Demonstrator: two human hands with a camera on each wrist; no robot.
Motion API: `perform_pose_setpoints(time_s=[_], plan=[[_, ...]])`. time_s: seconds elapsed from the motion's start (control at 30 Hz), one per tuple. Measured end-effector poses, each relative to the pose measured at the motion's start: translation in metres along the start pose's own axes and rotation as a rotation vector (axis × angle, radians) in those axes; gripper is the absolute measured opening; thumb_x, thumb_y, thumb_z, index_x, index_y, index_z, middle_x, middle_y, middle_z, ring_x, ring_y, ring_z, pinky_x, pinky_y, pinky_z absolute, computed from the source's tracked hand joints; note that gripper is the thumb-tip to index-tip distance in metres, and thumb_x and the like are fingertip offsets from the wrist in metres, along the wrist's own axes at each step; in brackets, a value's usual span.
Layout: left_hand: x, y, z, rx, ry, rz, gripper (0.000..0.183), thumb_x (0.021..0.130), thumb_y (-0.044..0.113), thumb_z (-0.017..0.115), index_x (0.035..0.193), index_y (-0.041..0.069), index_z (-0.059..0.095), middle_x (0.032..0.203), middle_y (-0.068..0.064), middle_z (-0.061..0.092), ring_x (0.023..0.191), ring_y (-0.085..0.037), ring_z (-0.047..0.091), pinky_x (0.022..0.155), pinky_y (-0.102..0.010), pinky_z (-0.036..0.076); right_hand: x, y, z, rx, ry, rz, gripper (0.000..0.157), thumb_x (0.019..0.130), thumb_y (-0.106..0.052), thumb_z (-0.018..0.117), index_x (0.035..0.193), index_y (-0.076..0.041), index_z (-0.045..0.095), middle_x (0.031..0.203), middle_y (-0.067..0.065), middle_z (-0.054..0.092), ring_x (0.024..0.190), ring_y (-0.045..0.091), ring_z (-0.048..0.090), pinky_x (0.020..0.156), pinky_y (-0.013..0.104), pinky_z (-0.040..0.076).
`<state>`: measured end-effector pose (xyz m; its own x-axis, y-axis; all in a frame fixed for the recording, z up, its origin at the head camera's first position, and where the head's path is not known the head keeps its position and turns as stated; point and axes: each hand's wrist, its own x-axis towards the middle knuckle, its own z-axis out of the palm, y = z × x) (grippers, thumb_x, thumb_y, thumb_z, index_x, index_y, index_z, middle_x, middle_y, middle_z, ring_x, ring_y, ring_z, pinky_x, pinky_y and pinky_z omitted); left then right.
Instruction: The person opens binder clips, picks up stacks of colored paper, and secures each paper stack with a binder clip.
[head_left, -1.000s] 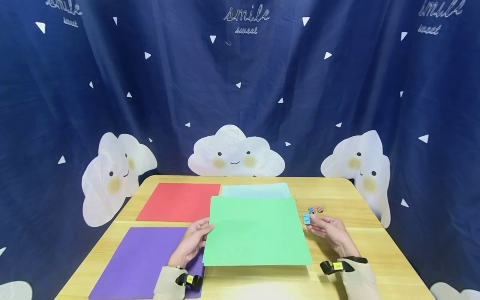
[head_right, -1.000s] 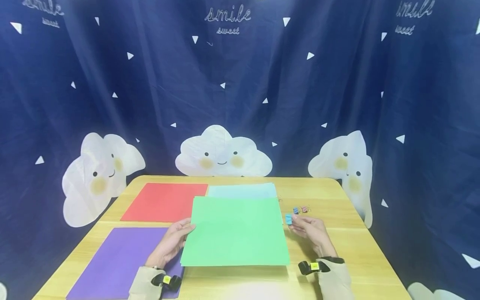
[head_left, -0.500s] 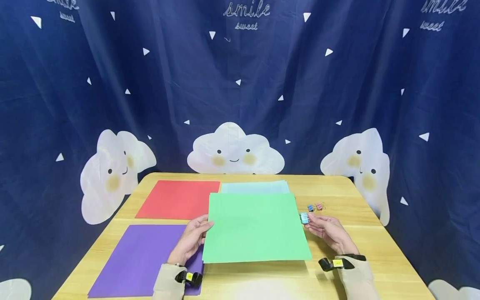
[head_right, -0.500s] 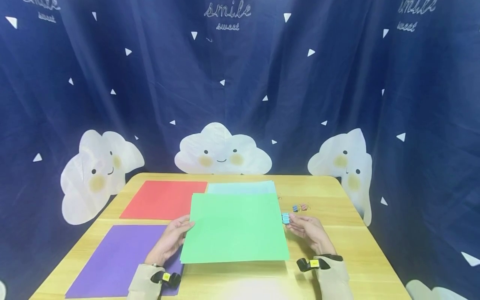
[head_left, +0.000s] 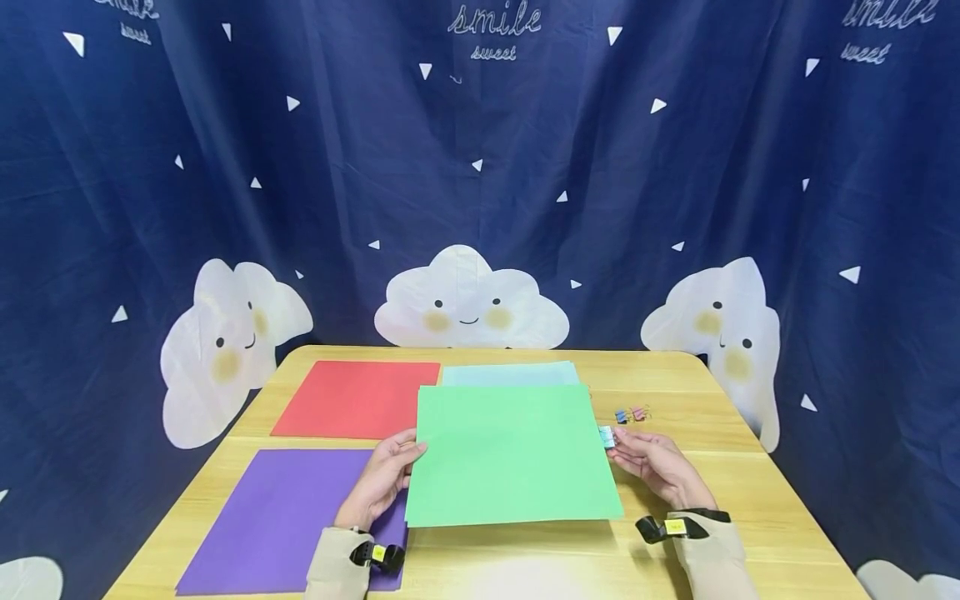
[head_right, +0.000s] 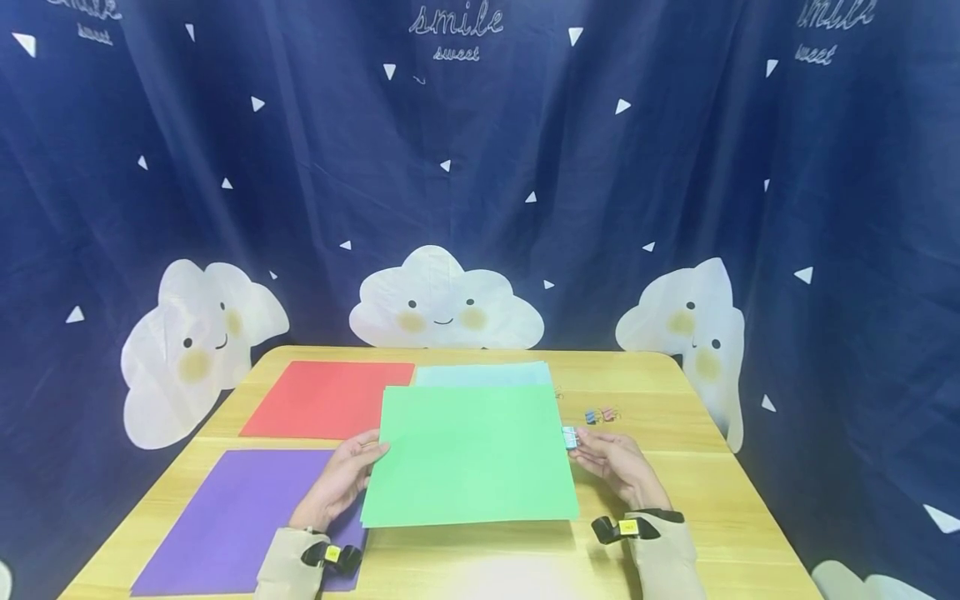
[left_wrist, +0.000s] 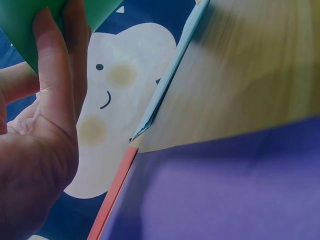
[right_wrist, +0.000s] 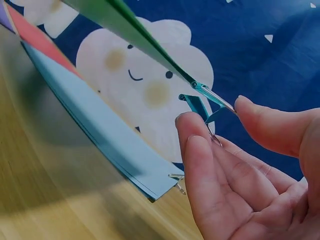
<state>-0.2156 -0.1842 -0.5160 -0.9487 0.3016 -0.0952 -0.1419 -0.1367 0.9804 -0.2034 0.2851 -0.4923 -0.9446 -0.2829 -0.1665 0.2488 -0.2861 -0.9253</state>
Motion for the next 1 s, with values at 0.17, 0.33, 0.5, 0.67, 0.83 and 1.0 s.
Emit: perform_pose_setpoints(time_s=[0.17, 0.33, 0.5, 0.67, 0.83, 1.0], plan=[[0.0009, -0.0011, -0.0004, 0.003, -0.010, 0.001, 0.075, 0.106, 0.012, 0.056, 0.161, -0.008, 0.011, 0.109, 0.001, 0.058, 0.063, 0.003, 0.051, 0.057, -0.016, 0.054, 0.0001, 0.0006, -0.0018, 0.029, -0.023, 0.009, 0.030, 0.109, -0.012, 0.052, 0.099, -0.019, 0.078, 0.093, -0.001, 0.080, 0.090, 0.010, 0.077, 0.089, 0.021, 0.061], [0.0010, -0.0004, -0.0001, 0.001, -0.015, 0.010, 0.071, 0.106, 0.013, 0.056, 0.160, -0.009, 0.015, 0.107, 0.005, 0.060, 0.062, 0.003, 0.051, 0.056, -0.016, 0.054, 0.0001, -0.0005, -0.0010, 0.022, -0.015, 0.006, 0.027, 0.108, -0.012, 0.053, 0.098, -0.016, 0.077, 0.093, 0.000, 0.081, 0.089, 0.010, 0.078, 0.087, 0.021, 0.062], [0.0015, 0.0015, 0.0017, -0.019, -0.010, 0.010, 0.064, 0.106, 0.012, 0.055, 0.158, -0.008, 0.024, 0.103, 0.006, 0.064, 0.062, 0.002, 0.054, 0.056, -0.016, 0.054, 0.0011, -0.0005, 0.0001, -0.002, 0.020, 0.005, 0.023, 0.107, -0.014, 0.056, 0.097, -0.016, 0.076, 0.091, -0.001, 0.080, 0.087, 0.009, 0.077, 0.086, 0.021, 0.062], [0.0016, 0.0008, 0.0024, -0.028, -0.003, 0.003, 0.063, 0.106, 0.011, 0.056, 0.158, -0.007, 0.025, 0.098, 0.007, 0.063, 0.063, 0.001, 0.055, 0.057, -0.018, 0.056, 0.0012, 0.0003, -0.0006, -0.002, 0.015, 0.011, 0.024, 0.108, -0.013, 0.055, 0.098, -0.016, 0.076, 0.091, -0.001, 0.080, 0.087, 0.008, 0.077, 0.087, 0.021, 0.062], [0.0022, 0.0002, 0.0013, -0.020, -0.020, 0.010, 0.063, 0.106, 0.011, 0.055, 0.157, -0.009, 0.024, 0.101, 0.007, 0.064, 0.066, 0.000, 0.059, 0.059, -0.019, 0.057, 0.0007, -0.0002, -0.0009, 0.008, -0.001, 0.019, 0.023, 0.108, -0.015, 0.055, 0.098, -0.016, 0.076, 0.091, -0.002, 0.079, 0.089, 0.009, 0.077, 0.089, 0.021, 0.061], [0.0023, -0.0005, 0.0015, 0.003, 0.005, -0.011, 0.071, 0.105, 0.012, 0.057, 0.160, -0.008, 0.016, 0.097, 0.008, 0.059, 0.063, 0.002, 0.050, 0.056, -0.018, 0.054, 0.0018, 0.0003, 0.0001, -0.008, -0.002, 0.023, 0.022, 0.107, -0.014, 0.056, 0.099, -0.015, 0.076, 0.092, -0.002, 0.080, 0.089, 0.009, 0.077, 0.089, 0.021, 0.061]])
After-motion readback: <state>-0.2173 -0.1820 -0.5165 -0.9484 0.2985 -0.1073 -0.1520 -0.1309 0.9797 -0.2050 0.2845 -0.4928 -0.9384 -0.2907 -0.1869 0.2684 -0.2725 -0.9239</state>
